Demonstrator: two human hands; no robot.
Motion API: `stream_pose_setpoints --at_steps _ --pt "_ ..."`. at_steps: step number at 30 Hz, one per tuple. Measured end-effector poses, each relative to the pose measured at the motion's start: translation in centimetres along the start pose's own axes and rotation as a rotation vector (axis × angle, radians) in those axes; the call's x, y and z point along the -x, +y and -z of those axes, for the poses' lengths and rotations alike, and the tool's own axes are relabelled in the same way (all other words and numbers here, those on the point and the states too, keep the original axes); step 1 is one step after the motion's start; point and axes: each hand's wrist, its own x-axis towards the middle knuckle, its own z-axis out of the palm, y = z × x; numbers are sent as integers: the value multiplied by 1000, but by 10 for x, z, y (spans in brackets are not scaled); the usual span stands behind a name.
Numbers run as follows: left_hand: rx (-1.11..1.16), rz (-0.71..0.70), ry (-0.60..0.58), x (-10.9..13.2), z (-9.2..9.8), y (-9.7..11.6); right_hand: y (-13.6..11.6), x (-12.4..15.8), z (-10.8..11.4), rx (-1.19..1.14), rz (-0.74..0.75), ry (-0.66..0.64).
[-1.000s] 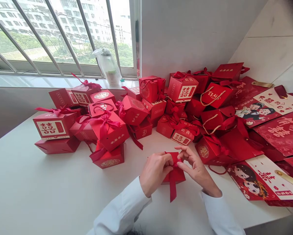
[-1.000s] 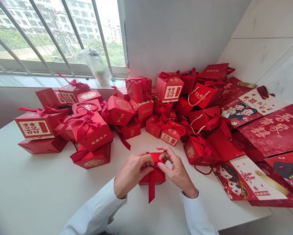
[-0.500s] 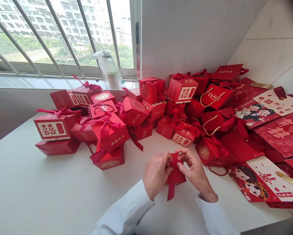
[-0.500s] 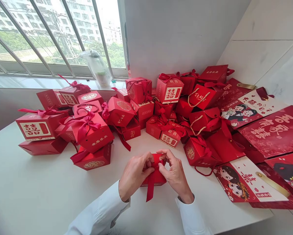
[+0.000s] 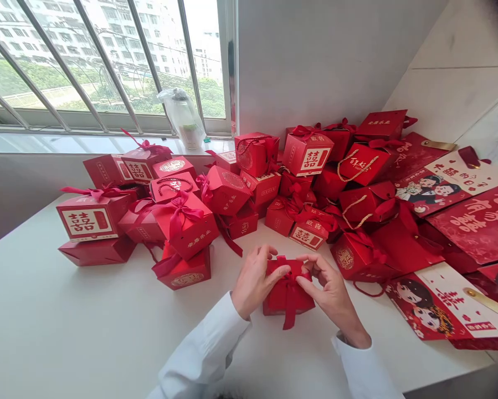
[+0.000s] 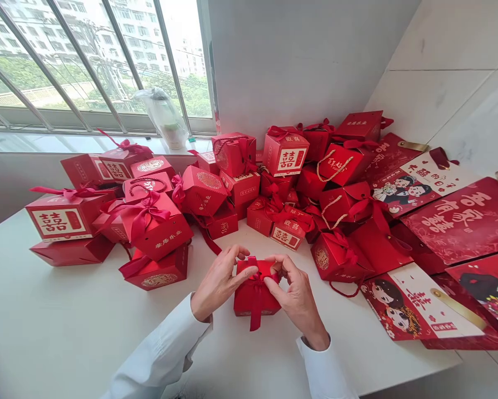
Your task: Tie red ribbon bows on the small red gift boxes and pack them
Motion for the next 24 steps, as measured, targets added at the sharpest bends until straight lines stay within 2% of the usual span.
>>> stream_pose_setpoints --at_steps 8,15,24 --pt "69 -24 -136 -3 -4 -6 6 -1 -5 57 60 91" --pt "173 -52 -53 -11 -10 -11 23 -11 -18 -50 76 273" --pt "197 -54 -88 -14 -4 -14 21 -9 -37 -263 101 428"
